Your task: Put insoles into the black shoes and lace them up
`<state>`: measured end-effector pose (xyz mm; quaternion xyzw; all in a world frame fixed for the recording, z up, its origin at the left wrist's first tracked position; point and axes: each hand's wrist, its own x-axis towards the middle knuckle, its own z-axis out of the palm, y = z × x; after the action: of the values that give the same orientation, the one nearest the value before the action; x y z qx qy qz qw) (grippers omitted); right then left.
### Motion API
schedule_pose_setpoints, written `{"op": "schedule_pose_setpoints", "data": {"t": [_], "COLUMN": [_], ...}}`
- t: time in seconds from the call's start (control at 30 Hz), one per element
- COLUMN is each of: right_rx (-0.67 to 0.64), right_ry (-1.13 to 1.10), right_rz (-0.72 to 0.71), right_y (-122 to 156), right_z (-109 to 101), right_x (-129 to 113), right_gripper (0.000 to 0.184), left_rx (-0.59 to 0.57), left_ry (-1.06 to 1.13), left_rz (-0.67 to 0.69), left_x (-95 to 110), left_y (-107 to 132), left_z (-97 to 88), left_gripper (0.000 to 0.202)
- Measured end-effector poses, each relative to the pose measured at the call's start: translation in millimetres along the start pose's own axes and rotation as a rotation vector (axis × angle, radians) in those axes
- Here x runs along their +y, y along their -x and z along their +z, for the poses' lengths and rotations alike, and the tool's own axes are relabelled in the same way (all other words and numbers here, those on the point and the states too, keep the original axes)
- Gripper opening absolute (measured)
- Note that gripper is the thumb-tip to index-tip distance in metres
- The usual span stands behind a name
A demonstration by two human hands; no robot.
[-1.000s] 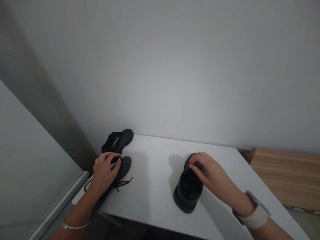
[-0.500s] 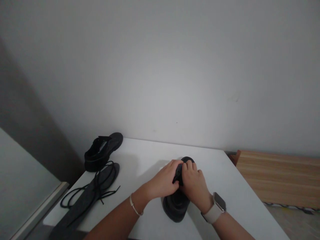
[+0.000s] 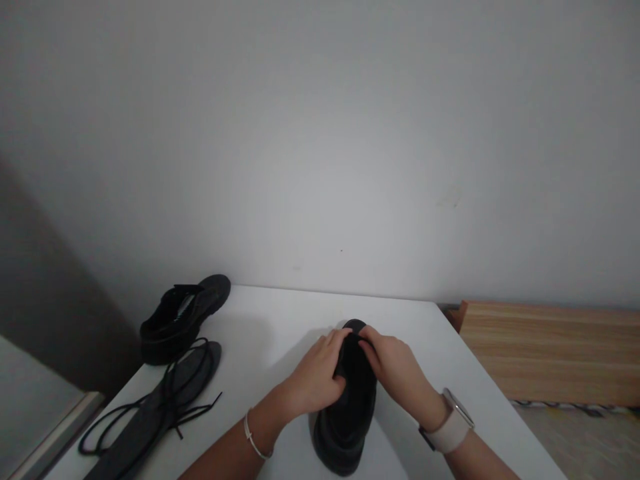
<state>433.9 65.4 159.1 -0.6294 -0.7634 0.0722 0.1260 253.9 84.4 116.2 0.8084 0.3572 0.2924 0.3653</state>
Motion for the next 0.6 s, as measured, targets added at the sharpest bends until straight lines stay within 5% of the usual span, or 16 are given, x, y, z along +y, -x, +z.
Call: {"op": "schedule_pose_setpoints", "data": {"t": [0.2, 0.4, 0.6], "right_rx": [0.047, 0.121, 0.189], "right_ry": [-0.211, -0.455, -0.717], "right_rz": [-0.06, -0.049, -0.13], "right_y": [-17, -22, 4], "right_z": [9, 21, 26], "right_x": [6, 19, 27], "right_gripper": [0.015, 0.017, 0.027], "left_rx": [0.097, 0.193, 0.327], "left_ry": [0.084, 0.312, 0.5], "left_rz": [-0.075, -0.128, -0.143], "left_x": [-11, -31, -30], "left_y": [-23, -36, -30], "left_z": [-7.9, 0.3, 17.9], "left_gripper": [0.008, 0.027, 0.026]}}
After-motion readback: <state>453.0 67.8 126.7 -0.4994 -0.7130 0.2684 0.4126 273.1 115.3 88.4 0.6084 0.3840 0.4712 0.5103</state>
